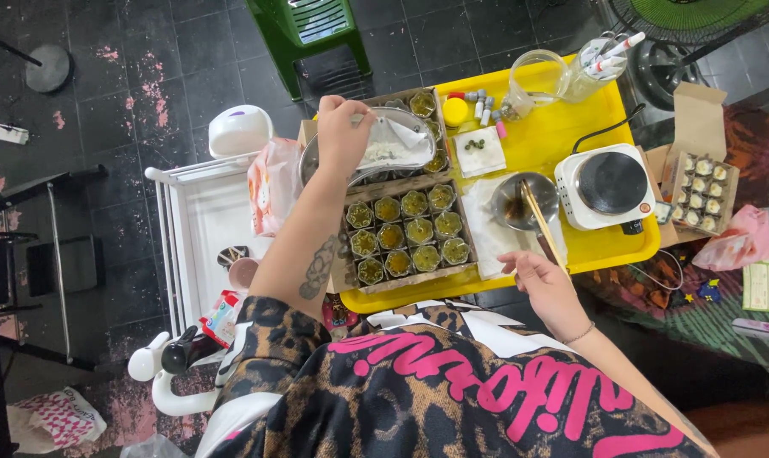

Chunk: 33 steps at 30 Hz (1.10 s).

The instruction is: Placing cotton wicks into small glass candle containers on a production tray.

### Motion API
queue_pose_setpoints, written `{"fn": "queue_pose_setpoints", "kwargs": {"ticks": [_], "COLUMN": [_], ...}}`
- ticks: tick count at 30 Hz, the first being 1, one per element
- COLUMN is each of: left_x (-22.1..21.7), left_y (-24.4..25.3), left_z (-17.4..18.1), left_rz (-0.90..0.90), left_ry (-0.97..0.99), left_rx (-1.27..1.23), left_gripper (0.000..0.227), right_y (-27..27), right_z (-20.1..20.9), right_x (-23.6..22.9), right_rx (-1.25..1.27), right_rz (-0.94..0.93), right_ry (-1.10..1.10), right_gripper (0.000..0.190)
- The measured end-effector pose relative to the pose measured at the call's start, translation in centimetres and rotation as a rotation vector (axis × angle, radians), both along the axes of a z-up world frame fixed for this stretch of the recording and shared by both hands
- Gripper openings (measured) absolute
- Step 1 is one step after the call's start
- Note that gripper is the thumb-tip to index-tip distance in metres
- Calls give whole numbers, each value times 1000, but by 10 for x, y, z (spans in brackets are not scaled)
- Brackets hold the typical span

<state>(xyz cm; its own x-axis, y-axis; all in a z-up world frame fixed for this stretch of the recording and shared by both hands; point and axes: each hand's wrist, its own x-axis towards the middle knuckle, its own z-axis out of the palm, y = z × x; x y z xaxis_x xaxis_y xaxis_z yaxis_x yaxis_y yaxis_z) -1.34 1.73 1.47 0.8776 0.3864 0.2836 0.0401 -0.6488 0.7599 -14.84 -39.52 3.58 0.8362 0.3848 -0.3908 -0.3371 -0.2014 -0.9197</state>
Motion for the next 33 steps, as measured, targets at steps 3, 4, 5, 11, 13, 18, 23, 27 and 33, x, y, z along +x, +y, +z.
{"fn": "queue_pose_setpoints", "kwargs": {"ticks": [3, 4, 5, 11, 13, 18, 23, 27, 33], "left_x": [-18, -27, -37, -113, -136, -174, -196, -208, -219], "left_y": [-7, -12, -17, -66, -78, -95, -101, -104, -109], "left_z": [22, 24, 26, 66, 67, 66, 64, 67, 72], "left_rz": [-47, -41, -85, -219, -261, -296, -273, -255, -210], "left_ry": [3, 3, -19, 22, -7, -30, -13, -15, -76], "left_rx": [-115, -114, -175, -460, -498, -464, -531, -570, -443], "left_gripper": [17, 17, 17, 16, 15, 17, 17, 16, 13], "right_y": [8, 14, 21, 77, 96, 121, 123, 122, 120], "right_z": [3, 6, 9, 60, 90, 120, 113, 110, 100], "right_x": [8, 12, 15, 35, 35, 25, 18, 14, 7], "right_rx": [-25, -24, -20, -19, -39, -213, -230, -269, -245], "right_rz": [-3, 2, 11, 113, 154, 285, 340, 376, 418], "right_ry": [-20, -19, -42, -345, -475, -903, -1057, -1161, -1003], "right_gripper": [37, 37, 33, 30, 32, 36, 25, 21, 17]}}
